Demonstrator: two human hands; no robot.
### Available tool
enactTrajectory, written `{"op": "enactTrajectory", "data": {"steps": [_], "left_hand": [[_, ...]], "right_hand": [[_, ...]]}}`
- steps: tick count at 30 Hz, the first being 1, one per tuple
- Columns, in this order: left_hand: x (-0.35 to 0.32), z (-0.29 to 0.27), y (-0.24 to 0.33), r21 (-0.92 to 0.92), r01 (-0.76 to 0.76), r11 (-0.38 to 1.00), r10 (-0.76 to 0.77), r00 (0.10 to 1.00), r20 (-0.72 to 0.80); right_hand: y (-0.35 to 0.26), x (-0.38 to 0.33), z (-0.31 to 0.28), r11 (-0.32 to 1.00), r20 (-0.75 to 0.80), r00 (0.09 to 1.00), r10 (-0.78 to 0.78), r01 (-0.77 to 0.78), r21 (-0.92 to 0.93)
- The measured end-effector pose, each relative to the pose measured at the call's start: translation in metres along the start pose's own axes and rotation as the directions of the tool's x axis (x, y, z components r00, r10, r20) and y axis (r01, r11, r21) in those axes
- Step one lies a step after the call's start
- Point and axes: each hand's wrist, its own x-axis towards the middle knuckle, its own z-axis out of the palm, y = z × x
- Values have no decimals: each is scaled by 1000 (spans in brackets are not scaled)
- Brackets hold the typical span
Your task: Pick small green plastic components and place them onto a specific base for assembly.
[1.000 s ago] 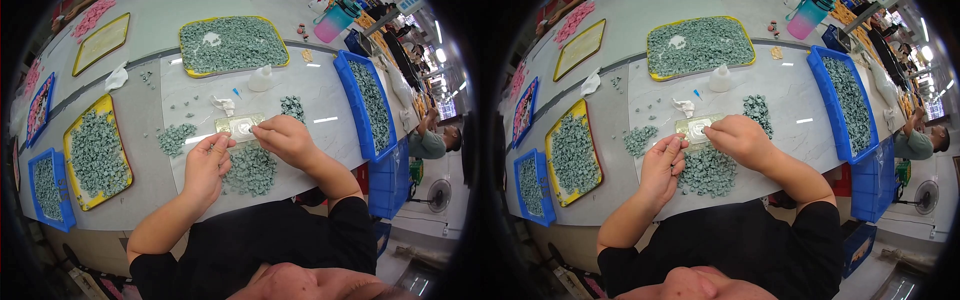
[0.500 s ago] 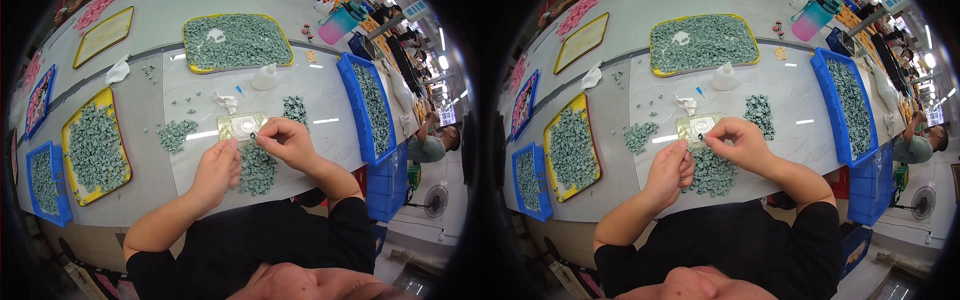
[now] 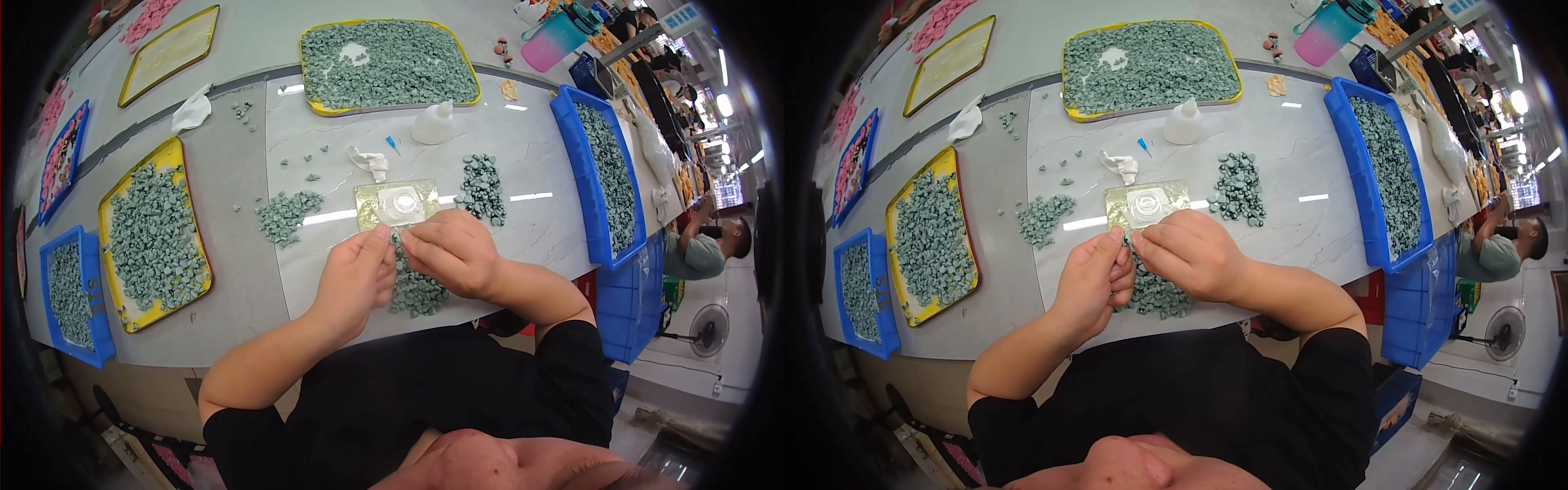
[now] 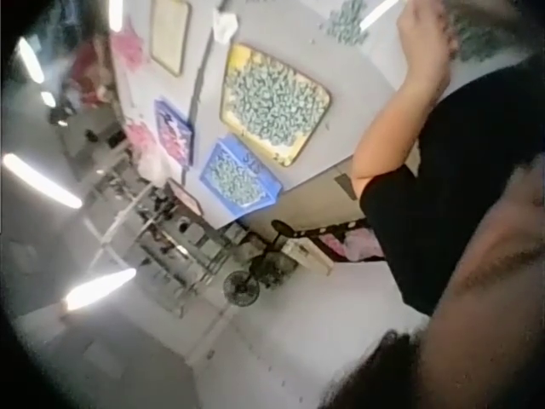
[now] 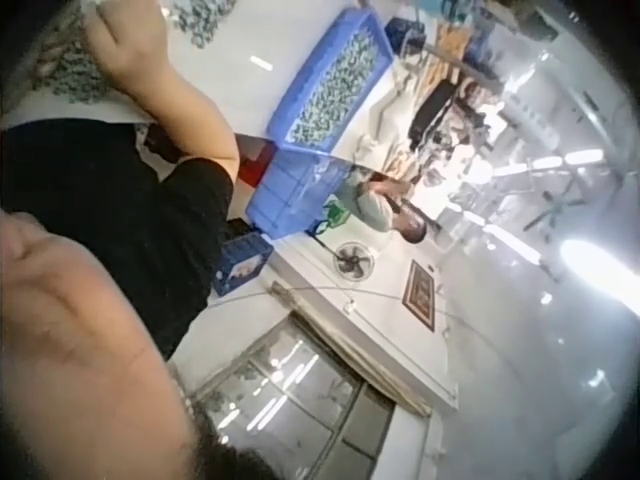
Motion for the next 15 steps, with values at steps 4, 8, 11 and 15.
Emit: {"op": "enactTrajectory", "data": {"steps": [4, 8, 11, 15], "left_hand": [[-3, 2, -8, 104, -108, 989, 116, 990, -75], [-6, 0, -16, 261, -295, 919, 327, 941, -88], [-8, -1, -21, 335, -360, 871, 413, 906, -99], [-11, -5, -23, 362, -431, 826, 492, 865, -94]], "right_hand": [[-3, 2, 2, 992, 1, 995, -98, 98, -75], [-4, 0, 7, 965, -46, 975, -218, 208, -161], [-5, -5, 11, 970, -60, 975, -215, 206, -127], [-4, -2, 12, 990, -59, 990, -126, 129, 50]]}}
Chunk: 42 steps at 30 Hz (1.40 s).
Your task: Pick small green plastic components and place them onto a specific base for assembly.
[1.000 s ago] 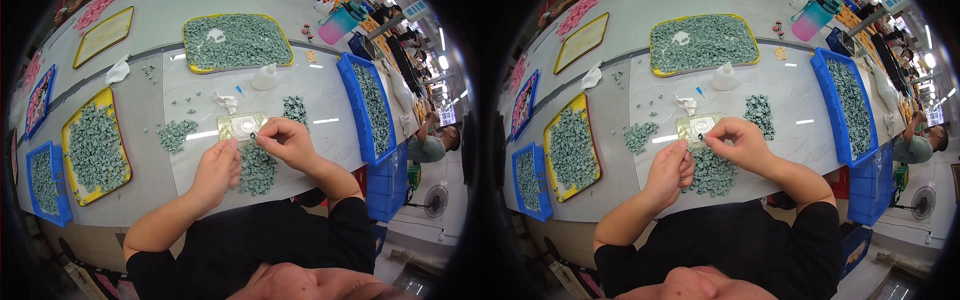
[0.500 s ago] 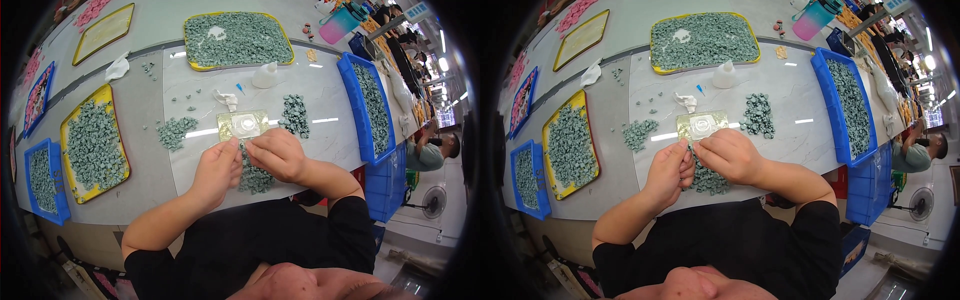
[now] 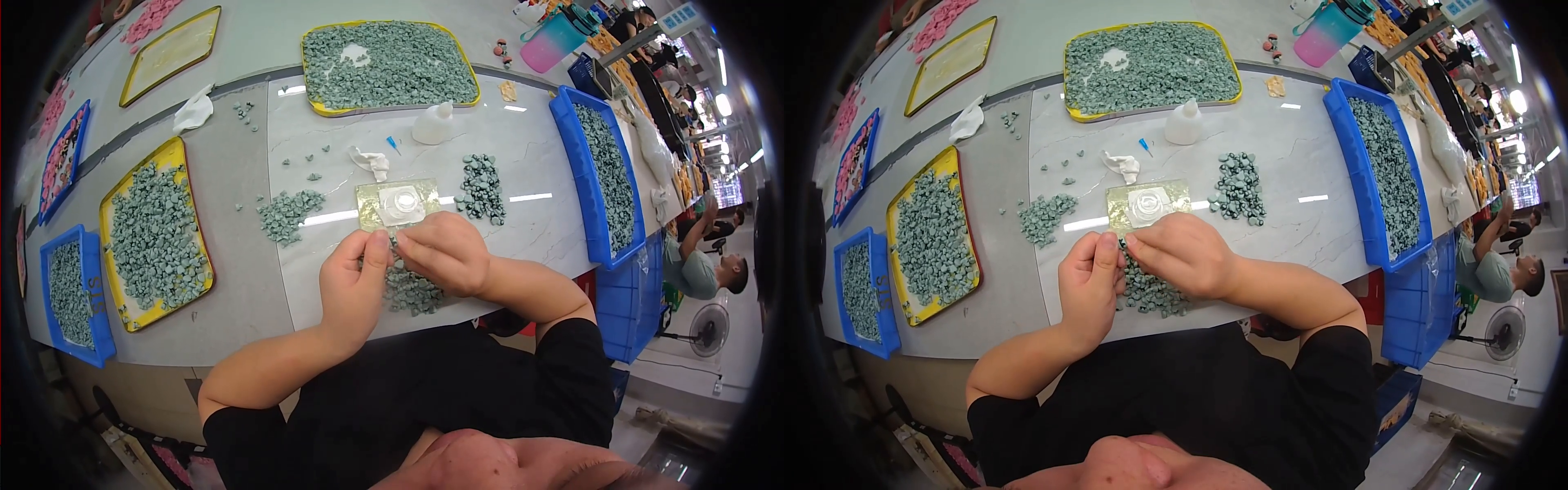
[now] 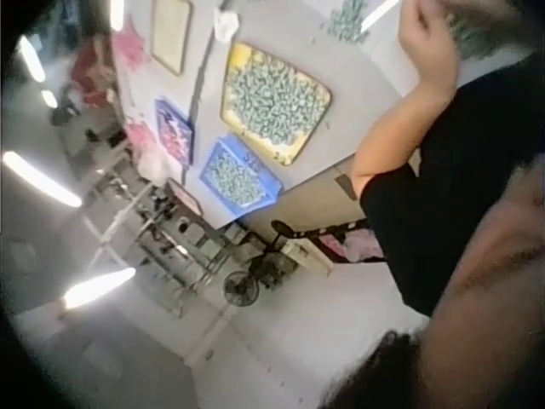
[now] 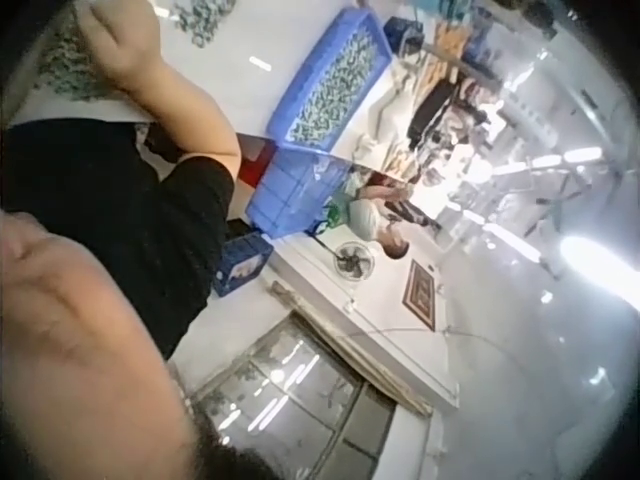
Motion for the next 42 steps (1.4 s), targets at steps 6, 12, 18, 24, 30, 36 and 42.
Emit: {"op": "enactTrajectory", "data": {"steps": [6, 12, 18, 24, 30, 36, 42], "left_hand": [[-1, 4, 4, 76, -100, 992, 95, 994, 61], [-14, 29, 1, 94, 17, 995, -18, 1000, 11], [-9, 13, 6, 12, 89, 996, -87, 988, -128], [-16, 44, 9, -33, 159, 987, -162, 958, -238], [-20, -34, -14, -127, 205, 970, -223, 964, -147], [0, 42, 24, -59, 167, 984, -176, 958, -226], [-17, 23, 40, -20, -16, 1000, 14, 995, -103]], "right_hand": [[-4, 4, -5, 995, -38, 995, 96, -95, 36], [-22, -27, -10, 960, -68, 963, 259, -249, 128], [-62, 42, -67, 878, 519, 710, 476, -349, -327], [-94, 89, -74, 842, 403, 805, 435, -206, -498], [-149, 147, -56, 973, 390, 908, 154, -70, -220], [-104, 129, -59, 844, -46, 960, 277, -220, 490], [-93, 85, -94, -817, 657, 735, 165, -272, 509]]}}
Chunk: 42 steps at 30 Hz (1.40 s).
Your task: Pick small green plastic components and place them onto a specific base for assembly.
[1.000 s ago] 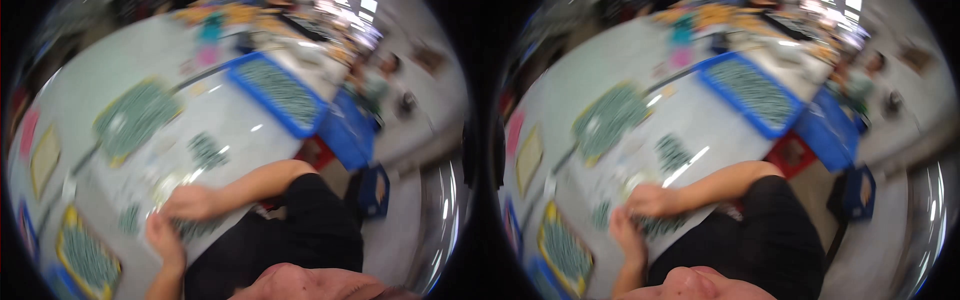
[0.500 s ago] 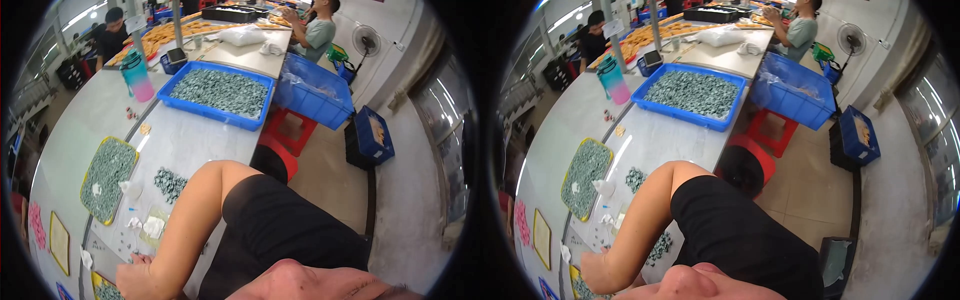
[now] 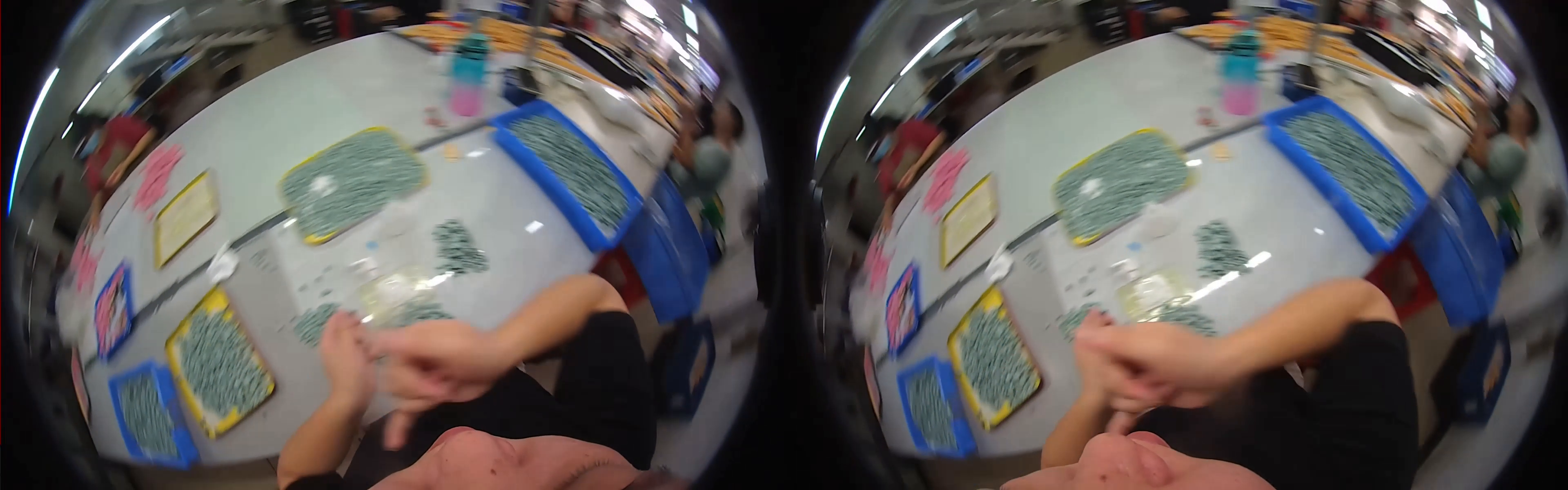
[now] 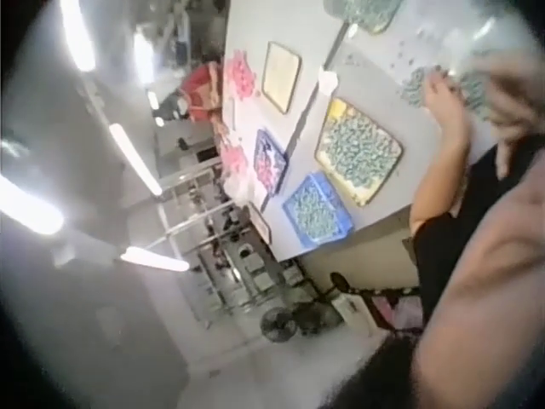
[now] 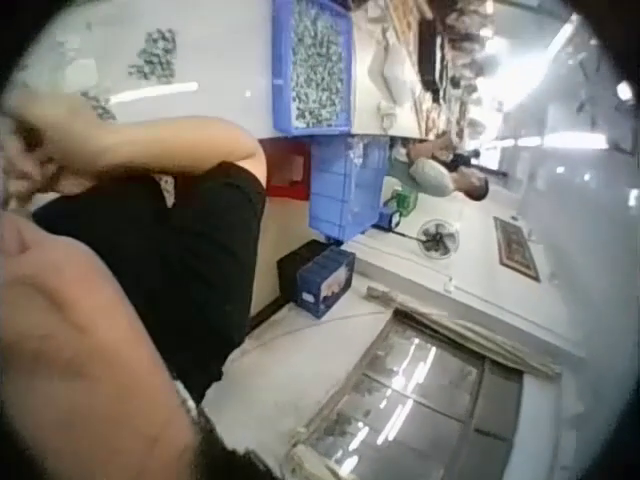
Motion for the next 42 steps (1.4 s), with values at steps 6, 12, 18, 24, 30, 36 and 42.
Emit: {"op": "enactTrajectory", "data": {"steps": [6, 12, 18, 24, 30, 36, 42], "left_hand": [[-3, -6, 21, -192, 211, 958, -202, 977, 63], [3, -16, 27, -245, 201, 948, -192, 979, 60], [0, -19, 28, -254, 205, 945, -191, 978, 79], [-3, -22, 32, -266, 207, 941, -187, 977, 98], [-4, -24, 34, -267, 212, 940, -188, 975, 115], [-5, -26, 34, -273, 219, 937, -193, 974, 120], [-5, -25, 35, -251, 244, 937, -211, 965, 153]], "right_hand": [[-4, -9, 36, 991, 116, 993, -32, 17, 133], [-1, -3, 20, 959, 230, 970, -85, 17, 283], [0, 6, 36, 985, 168, 976, -136, 115, 126], [1, 0, 31, 979, 375, 913, -161, 100, 176], [3, 9, 36, 988, 241, 961, -137, 116, 99], [4, 6, 39, 989, 398, 905, -150, 137, 63], [2, 4, 31, 981, 388, 907, -165, 110, 162]]}}
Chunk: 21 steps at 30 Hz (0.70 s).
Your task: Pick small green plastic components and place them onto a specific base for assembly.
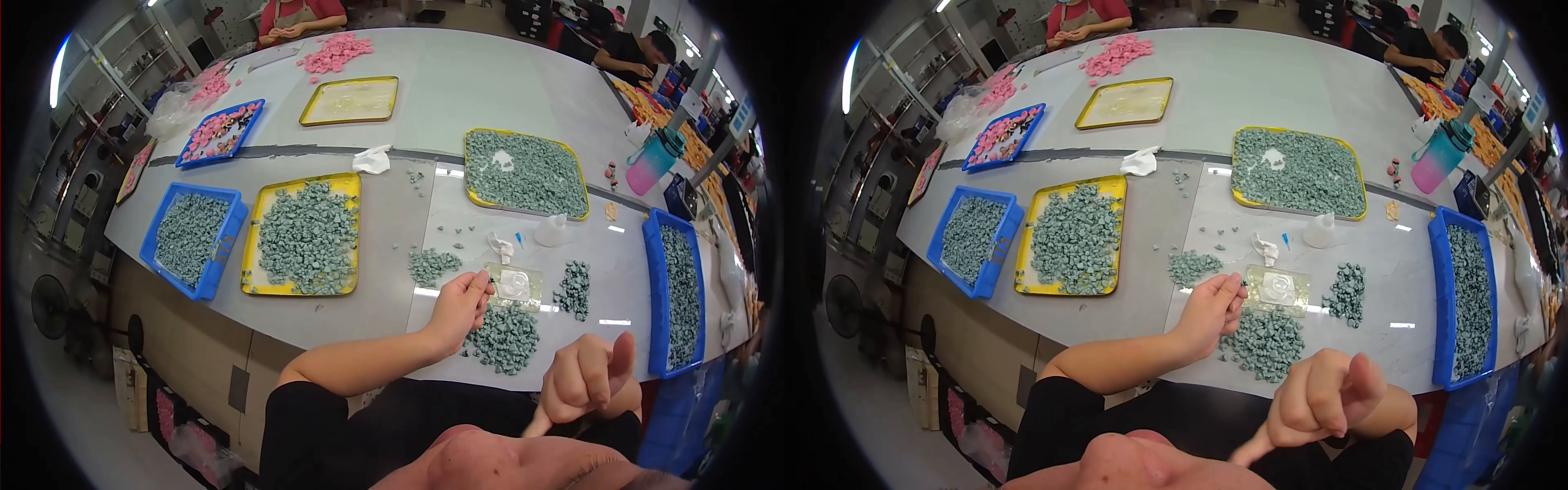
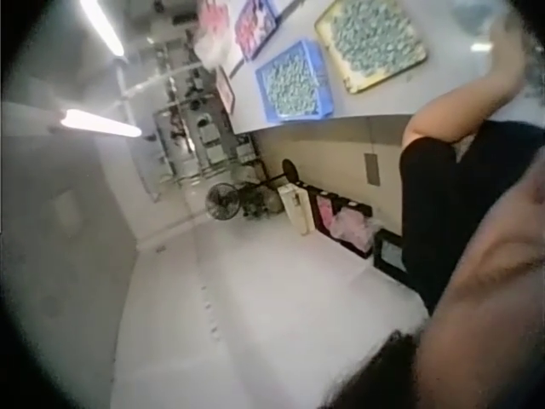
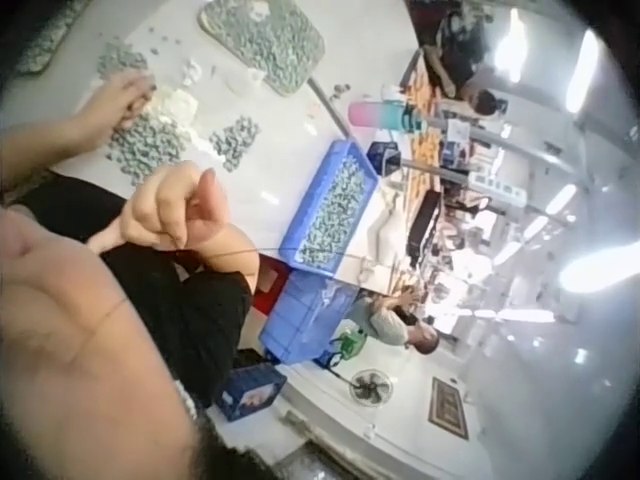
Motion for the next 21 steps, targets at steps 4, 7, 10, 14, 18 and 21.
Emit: {"op": "enactTrajectory", "data": {"steps": [4, 7, 10, 14, 18, 21], "left_hand": [[-1, -4, -5, 2, 4, 1000, -4, 1000, 6], [-1, 0, -7, 19, 16, 1000, -16, 1000, 14], [4, 1, -15, 18, 39, 999, -39, 998, 41], [5, 7, -21, 113, 8, 994, -11, 999, 32], [6, 4, -24, 142, 33, 989, -41, 998, 54], [16, 4, -33, 219, -1, 976, -18, 997, 80]], "right_hand": [[-1, 1, 13, 985, -54, 998, 41, -50, -167], [-3, -4, 16, 985, 11, 998, 54, -51, -166], [-4, -7, 11, 987, -103, 993, -52, 36, -158], [-32, -9, -20, 746, -197, 958, -209, 26, -666], [-55, -17, -57, -250, -230, 858, -459, -374, -893], [-62, -31, -92, -630, -72, 919, -387, -321, -708]]}}
